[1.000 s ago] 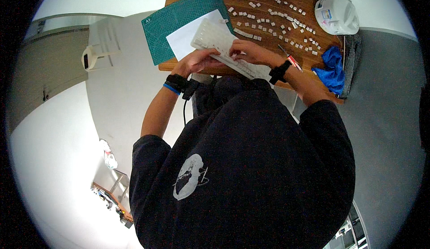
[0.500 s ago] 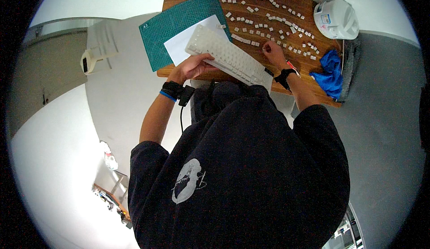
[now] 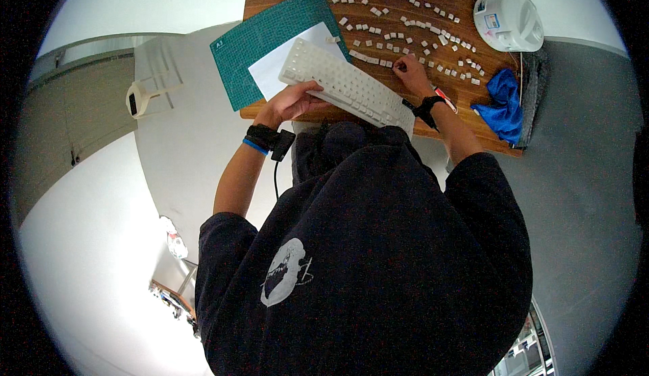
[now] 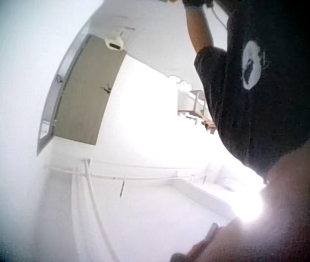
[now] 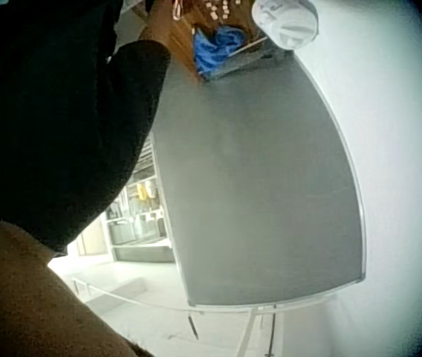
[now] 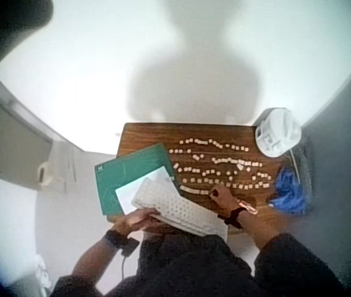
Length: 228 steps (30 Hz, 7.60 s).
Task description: The person assembles a white keyboard by inserting individual keycaps into the keyboard base. They pick up keycaps from a wooden table and press them into place one by one, working across the keyboard surface.
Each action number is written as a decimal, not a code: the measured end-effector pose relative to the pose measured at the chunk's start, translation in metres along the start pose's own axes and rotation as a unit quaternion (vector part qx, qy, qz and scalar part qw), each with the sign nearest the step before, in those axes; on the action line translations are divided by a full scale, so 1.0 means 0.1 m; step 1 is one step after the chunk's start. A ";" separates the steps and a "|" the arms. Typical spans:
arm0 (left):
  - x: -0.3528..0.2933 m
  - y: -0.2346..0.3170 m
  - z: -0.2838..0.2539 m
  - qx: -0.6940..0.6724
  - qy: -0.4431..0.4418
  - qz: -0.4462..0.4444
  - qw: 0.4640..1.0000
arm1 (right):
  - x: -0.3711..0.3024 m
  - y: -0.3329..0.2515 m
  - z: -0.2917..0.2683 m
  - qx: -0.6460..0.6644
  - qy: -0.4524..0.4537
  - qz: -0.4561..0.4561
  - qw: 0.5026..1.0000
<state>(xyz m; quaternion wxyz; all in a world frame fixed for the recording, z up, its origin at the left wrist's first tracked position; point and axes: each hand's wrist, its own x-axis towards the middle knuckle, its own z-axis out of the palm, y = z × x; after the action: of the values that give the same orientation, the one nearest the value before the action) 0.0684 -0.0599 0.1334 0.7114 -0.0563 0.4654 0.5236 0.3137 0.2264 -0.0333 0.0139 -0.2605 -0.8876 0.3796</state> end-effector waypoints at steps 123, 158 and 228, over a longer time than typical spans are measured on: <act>-0.17 -0.04 0.15 0.073 0.076 -0.008 0.994 | 0.02 -1.75 -0.32 0.141 -0.282 -0.261 0.912; -0.10 -0.04 0.13 -0.045 -0.068 -0.006 0.997 | -0.25 -1.15 -0.41 0.113 -0.118 -0.124 0.979; 0.02 -0.09 0.06 0.041 -0.035 0.018 0.998 | -0.49 0.30 -0.24 -0.050 0.056 0.006 0.997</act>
<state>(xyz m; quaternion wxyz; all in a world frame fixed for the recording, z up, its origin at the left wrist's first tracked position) 0.0788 -0.0593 0.1316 0.7193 -0.0010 0.4623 0.5185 0.3748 0.2363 -0.0285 0.0486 -0.2872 -0.9016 0.3197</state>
